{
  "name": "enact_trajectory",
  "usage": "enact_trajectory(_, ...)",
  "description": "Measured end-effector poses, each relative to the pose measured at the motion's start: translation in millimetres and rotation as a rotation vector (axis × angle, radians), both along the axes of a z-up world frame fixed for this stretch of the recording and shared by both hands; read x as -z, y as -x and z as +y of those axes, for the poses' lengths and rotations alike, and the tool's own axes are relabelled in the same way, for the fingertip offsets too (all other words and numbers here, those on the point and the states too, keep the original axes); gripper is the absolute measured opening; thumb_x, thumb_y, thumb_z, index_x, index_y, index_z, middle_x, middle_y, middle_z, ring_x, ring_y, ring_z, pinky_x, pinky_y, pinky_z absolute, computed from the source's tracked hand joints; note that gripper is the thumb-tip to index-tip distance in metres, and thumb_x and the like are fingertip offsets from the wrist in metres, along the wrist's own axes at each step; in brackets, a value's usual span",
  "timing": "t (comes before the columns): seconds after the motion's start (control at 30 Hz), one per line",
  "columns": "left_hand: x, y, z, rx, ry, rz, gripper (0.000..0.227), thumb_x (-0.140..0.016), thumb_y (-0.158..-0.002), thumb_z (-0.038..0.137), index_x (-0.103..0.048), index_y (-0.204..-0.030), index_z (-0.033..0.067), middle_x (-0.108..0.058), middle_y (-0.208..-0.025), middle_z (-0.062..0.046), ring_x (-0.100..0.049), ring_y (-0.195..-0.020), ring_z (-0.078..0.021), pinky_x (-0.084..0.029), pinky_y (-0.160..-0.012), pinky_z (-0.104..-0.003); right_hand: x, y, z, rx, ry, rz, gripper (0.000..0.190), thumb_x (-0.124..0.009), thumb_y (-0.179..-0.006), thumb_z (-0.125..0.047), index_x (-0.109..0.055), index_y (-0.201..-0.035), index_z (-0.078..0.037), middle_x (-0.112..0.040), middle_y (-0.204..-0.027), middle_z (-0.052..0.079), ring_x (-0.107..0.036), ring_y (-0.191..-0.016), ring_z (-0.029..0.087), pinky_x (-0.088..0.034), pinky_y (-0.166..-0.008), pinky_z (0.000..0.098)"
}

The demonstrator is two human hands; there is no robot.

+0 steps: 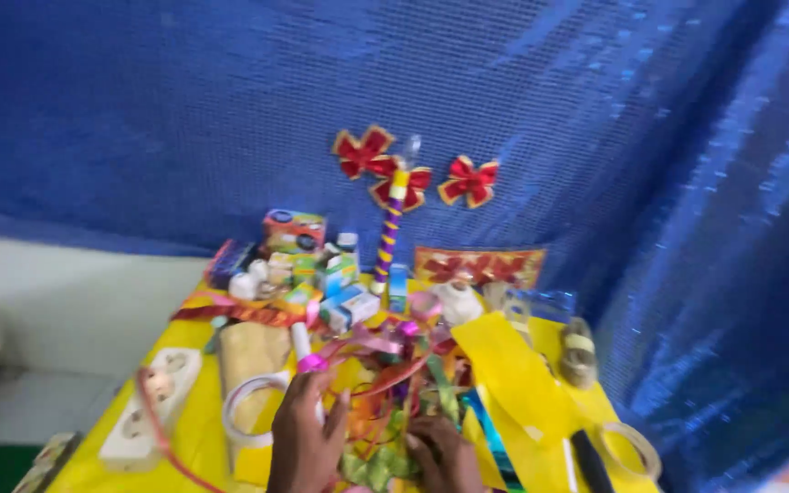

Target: A person is wrapping a piece of yellow paper around a white plastic wand at a slow pace on a table with various craft supplies.

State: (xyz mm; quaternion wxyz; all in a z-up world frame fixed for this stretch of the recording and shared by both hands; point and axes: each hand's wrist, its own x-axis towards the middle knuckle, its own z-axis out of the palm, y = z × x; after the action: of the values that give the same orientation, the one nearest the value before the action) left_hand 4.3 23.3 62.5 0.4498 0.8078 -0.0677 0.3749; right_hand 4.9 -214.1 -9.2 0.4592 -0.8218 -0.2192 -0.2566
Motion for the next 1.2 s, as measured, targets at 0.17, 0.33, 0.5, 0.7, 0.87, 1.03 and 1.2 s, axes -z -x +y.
enact_trajectory(0.17,-56.8,-57.4,25.5,-0.055,-0.094,0.404,0.026,-0.061,-0.098,0.031,-0.067,-0.115,0.0122,-0.071,-0.113,-0.011,-0.069,-0.104,-0.0320,-0.054,-0.087,-0.047,-13.5,6.6,6.9,0.134,-0.008,0.155,0.027,-0.075,-0.085,-0.036,-0.084,-0.095,-0.013,-0.084,-0.097,0.003,-0.082,-0.091,0.016,-0.061,-0.079,0.0316)
enact_trajectory(0.33,-50.5,-133.0,30.3,-0.238,-0.293,0.701,0.021,-0.068,-0.094,0.023,-0.073,-0.108,0.0080,-0.073,-0.111,-0.017,-0.070,-0.106,-0.0389,-0.058,-0.083,-0.050,-4.9,6.9,3.2,0.135,0.017,0.138,0.024,-0.074,-0.084,-0.035,-0.084,-0.093,-0.015,-0.084,-0.098,0.000,-0.080,-0.095,0.015,-0.060,-0.084,0.0300)
enact_trajectory(0.5,-42.0,-149.8,16.0,-0.249,-0.385,0.918,0.029,-0.075,-0.091,0.028,-0.073,-0.111,0.0075,-0.074,-0.114,-0.016,-0.071,-0.106,-0.0345,-0.061,-0.082,-0.043,25.2,-50.6,-15.0,0.001,0.361,0.457,0.030,-0.063,-0.090,-0.041,-0.082,-0.100,-0.019,-0.081,-0.108,-0.002,-0.078,-0.097,0.013,-0.064,-0.087,0.0317)
enact_trajectory(0.7,37.9,-202.1,12.2,-0.330,-0.422,0.886,0.044,-0.075,-0.091,0.028,-0.055,-0.126,0.0107,-0.068,-0.124,-0.017,-0.067,-0.115,-0.0377,-0.058,-0.090,-0.048,28.1,-4.7,0.3,0.232,0.010,-0.016,0.022,-0.073,-0.081,-0.039,-0.084,-0.086,-0.022,-0.082,-0.100,-0.007,-0.078,-0.091,0.012,-0.059,-0.080,0.0257)
enact_trajectory(0.87,-6.0,-199.4,6.5,-0.284,-0.478,0.956,0.079,-0.088,-0.078,0.031,-0.044,-0.139,0.0066,-0.068,-0.127,-0.018,-0.069,-0.117,-0.0382,-0.060,-0.093,-0.048,28.7,-12.9,-5.5,0.149,-0.013,-0.086,0.020,-0.077,-0.082,-0.039,-0.081,-0.089,-0.020,-0.079,-0.102,-0.006,-0.077,-0.088,0.013,-0.060,-0.072,0.0248)
enact_trajectory(1.03,-118.9,-141.8,-13.0,-0.166,-0.319,0.725,0.051,-0.075,-0.084,0.037,-0.054,-0.126,0.0180,-0.071,-0.123,-0.017,-0.063,-0.117,-0.0476,-0.051,-0.095,-0.057,15.2,-7.1,-6.9,0.088,0.064,0.145,0.019,-0.078,-0.082,-0.028,-0.083,-0.092,-0.013,-0.080,-0.106,0.003,-0.077,-0.092,0.016,-0.068,-0.075,0.0282)
enact_trajectory(1.2,-155.0,-87.2,-21.3,0.024,-0.188,0.319,0.049,-0.079,-0.082,0.030,-0.066,-0.123,0.0066,-0.076,-0.105,-0.015,-0.072,-0.097,-0.0346,-0.052,-0.085,-0.046,7.3,0.3,-13.4,0.012,0.070,0.137,0.029,-0.072,-0.092,-0.035,-0.079,-0.099,-0.008,-0.075,-0.111,0.009,-0.076,-0.100,0.024,-0.061,-0.083,0.0378)
